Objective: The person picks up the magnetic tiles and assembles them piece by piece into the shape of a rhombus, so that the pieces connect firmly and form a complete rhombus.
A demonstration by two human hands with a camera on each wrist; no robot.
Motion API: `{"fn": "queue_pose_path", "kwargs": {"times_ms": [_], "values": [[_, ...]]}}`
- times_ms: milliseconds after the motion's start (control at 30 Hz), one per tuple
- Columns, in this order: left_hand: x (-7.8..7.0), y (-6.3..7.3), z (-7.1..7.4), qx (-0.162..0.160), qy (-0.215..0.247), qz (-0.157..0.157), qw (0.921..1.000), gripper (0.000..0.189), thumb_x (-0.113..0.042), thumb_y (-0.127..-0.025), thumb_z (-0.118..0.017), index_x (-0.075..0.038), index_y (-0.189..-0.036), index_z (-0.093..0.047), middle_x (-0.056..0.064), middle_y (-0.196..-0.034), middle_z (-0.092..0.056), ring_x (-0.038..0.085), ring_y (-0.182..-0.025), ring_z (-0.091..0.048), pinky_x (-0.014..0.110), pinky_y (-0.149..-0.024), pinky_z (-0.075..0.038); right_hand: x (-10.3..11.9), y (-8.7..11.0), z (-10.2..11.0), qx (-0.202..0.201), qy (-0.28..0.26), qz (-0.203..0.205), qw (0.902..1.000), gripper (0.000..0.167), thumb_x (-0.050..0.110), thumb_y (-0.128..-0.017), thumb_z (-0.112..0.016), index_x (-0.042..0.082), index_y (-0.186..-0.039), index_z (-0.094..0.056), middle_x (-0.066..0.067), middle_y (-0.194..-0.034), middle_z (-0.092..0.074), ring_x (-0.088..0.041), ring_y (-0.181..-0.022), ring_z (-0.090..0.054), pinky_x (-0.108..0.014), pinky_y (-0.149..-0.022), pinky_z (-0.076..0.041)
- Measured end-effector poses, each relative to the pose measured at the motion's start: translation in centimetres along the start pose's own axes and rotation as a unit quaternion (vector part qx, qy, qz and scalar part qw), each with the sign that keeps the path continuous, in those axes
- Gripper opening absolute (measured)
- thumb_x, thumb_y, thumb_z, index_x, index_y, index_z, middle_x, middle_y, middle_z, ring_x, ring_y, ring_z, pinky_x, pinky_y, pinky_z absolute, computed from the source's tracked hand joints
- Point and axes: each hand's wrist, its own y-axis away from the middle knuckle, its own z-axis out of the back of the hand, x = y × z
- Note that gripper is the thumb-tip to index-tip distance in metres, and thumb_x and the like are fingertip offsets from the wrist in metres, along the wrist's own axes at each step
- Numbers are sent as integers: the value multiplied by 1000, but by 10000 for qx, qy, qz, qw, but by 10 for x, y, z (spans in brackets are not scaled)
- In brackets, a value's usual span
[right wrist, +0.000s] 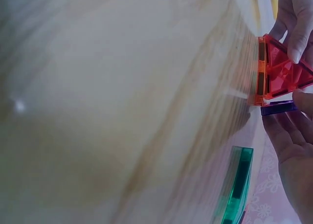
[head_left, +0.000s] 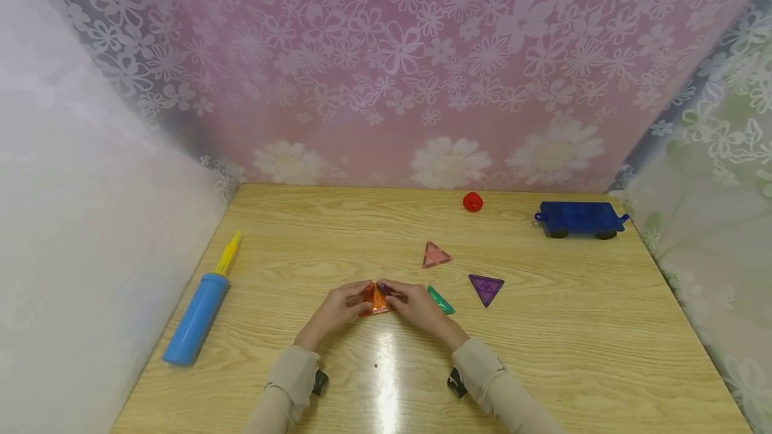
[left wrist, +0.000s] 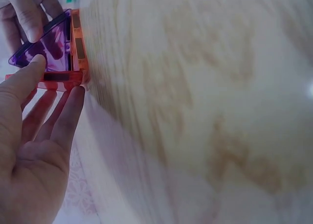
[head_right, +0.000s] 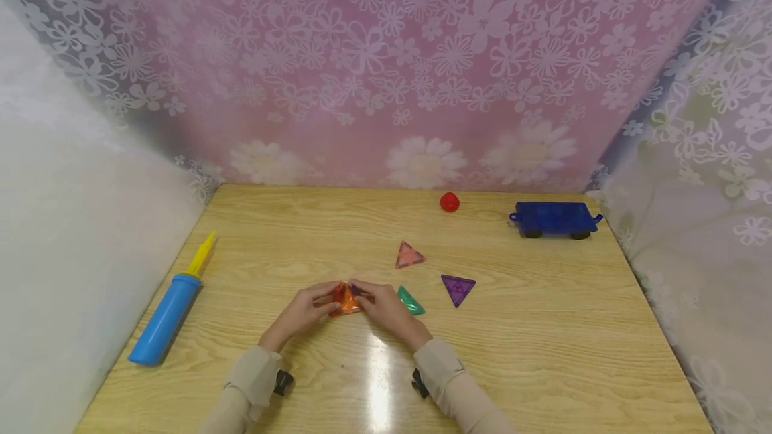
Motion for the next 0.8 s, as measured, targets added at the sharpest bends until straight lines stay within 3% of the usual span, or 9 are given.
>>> {"fn": "queue_pose_path", "kwargs": {"times_ms": [167, 500, 733, 800], "values": [[-1, 1, -1, -29, -99, -211, 9997, 48, -7, -88, -66, -1, -134, -52, 17, -137, -52, 32, -121, -53, 34, -92, -50, 2, 0, -1, 89, 121, 13, 9999, 38, 7, -92, -62, 7, -130, -59, -13, -123, -63, -23, -106, -64, -32, -83, -55], [-4, 1, -2, 10, -125, -71, 9999, 47, -6, -88, -65, 1, -133, -53, 19, -136, -51, 33, -117, -56, 30, -89, -52, 5, -1, -2, 250, 121, 6, 9996, 37, 5, -91, -62, 5, -129, -60, -17, -123, -62, -25, -107, -63, -32, -83, -55], [-1, 1, -3, -131, -58, -149, 9998, 45, -12, -84, -72, -5, -126, -59, 15, -126, -57, 29, -107, -61, 29, -84, -55, 6, -2, -1, 54, 6, 154, 9999, 32, 1, -88, -65, 4, -120, -65, -13, -113, -65, -24, -99, -65, -30, -81, -55], [-1, 0, -4, -233, -233, -202, 9993, 44, -15, -81, -74, -7, -122, -62, 12, -124, -59, 29, -111, -59, 34, -89, -53, 6, -2, -1, -25, 80, 222, 9997, 29, 0, -87, -66, 4, -116, -66, -11, -107, -65, -22, -93, -65, -28, -78, -55]]}}
